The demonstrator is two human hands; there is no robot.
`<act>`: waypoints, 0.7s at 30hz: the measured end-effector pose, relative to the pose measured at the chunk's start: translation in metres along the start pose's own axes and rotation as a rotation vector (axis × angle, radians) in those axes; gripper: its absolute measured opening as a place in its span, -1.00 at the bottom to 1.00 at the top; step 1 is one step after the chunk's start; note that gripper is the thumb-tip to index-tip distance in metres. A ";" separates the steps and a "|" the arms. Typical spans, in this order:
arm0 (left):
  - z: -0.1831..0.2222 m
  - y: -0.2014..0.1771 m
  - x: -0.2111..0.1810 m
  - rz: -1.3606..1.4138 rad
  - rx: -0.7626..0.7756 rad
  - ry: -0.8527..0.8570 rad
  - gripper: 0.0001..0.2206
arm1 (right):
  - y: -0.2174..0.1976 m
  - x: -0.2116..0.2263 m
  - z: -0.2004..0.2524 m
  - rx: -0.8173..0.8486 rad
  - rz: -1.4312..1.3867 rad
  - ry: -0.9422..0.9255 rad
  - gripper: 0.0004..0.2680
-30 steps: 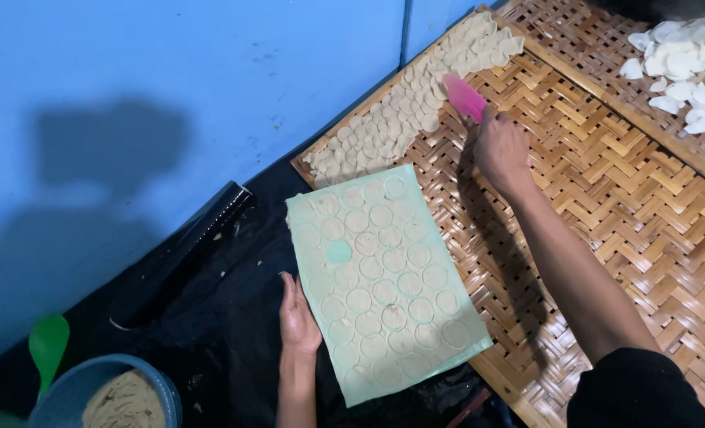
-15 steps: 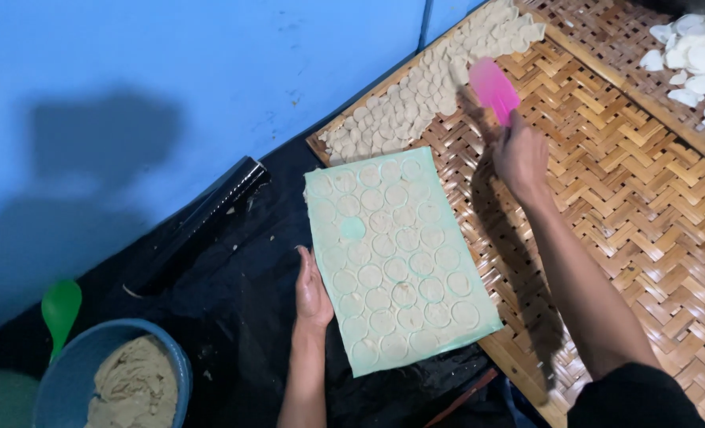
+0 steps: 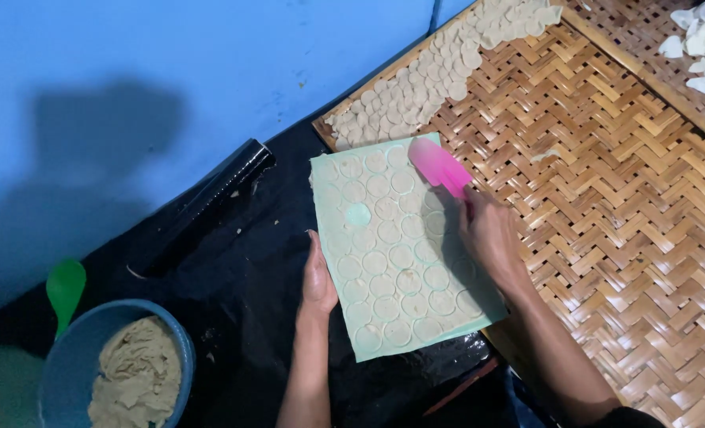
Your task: Using a small circular mold to cut out dough discs from a flat sheet, then transferring them to a drying tray.
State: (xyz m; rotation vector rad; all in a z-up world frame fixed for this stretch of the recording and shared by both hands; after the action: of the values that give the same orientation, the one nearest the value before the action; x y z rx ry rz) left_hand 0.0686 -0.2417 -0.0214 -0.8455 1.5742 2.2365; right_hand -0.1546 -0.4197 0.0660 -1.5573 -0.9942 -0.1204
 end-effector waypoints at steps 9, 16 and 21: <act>-0.004 -0.013 0.007 -0.010 -0.069 -0.047 -0.33 | -0.006 0.012 -0.008 0.081 -0.004 0.059 -0.80; -0.005 -0.015 0.009 -0.038 -0.107 -0.030 -0.33 | 0.000 -0.005 -0.019 0.110 -0.019 0.003 -0.83; -0.004 -0.012 0.007 0.001 -0.077 -0.008 -0.33 | 0.016 -0.031 -0.025 0.143 -0.077 -0.012 -0.81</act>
State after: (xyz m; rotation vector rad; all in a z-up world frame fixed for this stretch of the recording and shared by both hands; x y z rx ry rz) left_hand 0.0707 -0.2417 -0.0357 -0.8557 1.4940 2.3117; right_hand -0.1529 -0.4553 0.0427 -1.3914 -1.0502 -0.0914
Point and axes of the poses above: each hand's wrist, its own z-axis away from the middle knuckle, its own y-axis out of the palm, x = y × z, the point moved 4 cm from there along -z, towards the middle knuckle, and after that the axes turned 6 degrees about -z, right-handed, at the moved point
